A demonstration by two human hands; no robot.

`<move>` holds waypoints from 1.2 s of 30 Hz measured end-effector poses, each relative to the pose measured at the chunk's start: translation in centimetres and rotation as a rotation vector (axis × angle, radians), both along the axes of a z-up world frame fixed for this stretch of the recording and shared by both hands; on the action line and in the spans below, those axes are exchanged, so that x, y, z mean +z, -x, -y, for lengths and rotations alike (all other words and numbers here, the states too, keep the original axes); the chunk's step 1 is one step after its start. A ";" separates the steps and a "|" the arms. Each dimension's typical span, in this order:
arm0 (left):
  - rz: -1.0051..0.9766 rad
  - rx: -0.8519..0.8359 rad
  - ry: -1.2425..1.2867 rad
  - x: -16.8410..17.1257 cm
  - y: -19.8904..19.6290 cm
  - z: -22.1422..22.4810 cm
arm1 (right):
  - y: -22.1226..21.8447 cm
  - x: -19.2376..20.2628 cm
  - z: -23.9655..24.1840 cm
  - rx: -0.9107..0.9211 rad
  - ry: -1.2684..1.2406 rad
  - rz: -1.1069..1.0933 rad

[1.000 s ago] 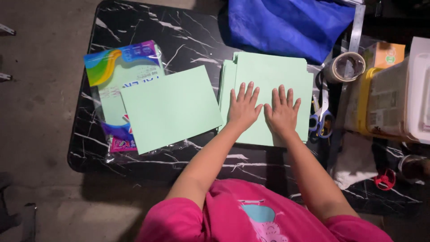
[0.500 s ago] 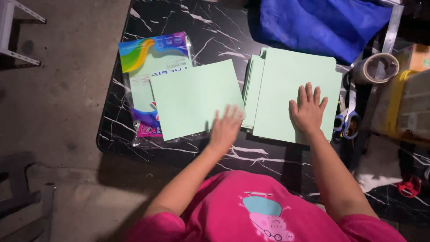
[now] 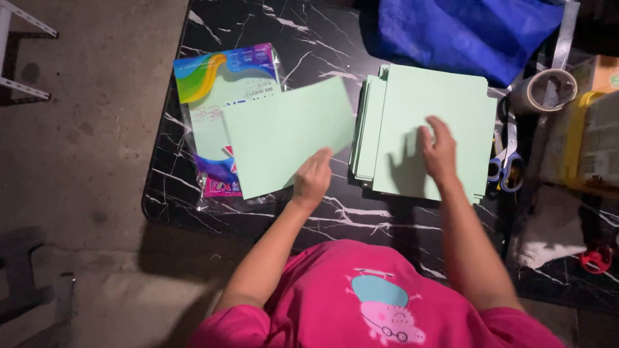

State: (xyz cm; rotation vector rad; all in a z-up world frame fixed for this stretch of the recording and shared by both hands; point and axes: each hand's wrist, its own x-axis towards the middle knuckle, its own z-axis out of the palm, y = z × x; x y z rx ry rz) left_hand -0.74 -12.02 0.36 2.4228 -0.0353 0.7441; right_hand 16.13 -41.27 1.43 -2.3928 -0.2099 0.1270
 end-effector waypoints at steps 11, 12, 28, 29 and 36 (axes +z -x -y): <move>0.135 -0.252 -0.120 3.4 6.2 2.9 | 3.2 -0.5 -6.6 0.004 -0.616 -0.791; 0.108 -0.273 -0.141 3.2 6.7 2.4 | 2.6 -1.0 -5.4 -0.010 -0.521 -0.712; -0.074 0.381 1.529 -8.0 15.1 -8.8 | -2.0 -9.8 14.3 -0.268 -0.675 -0.632; -0.073 0.382 1.530 -9.2 14.5 -9.2 | -2.3 -10.7 14.6 -0.267 -0.674 -0.632; 0.050 0.100 2.035 -3.7 11.6 -11.1 | -1.1 -8.9 13.7 -0.123 -1.014 -0.707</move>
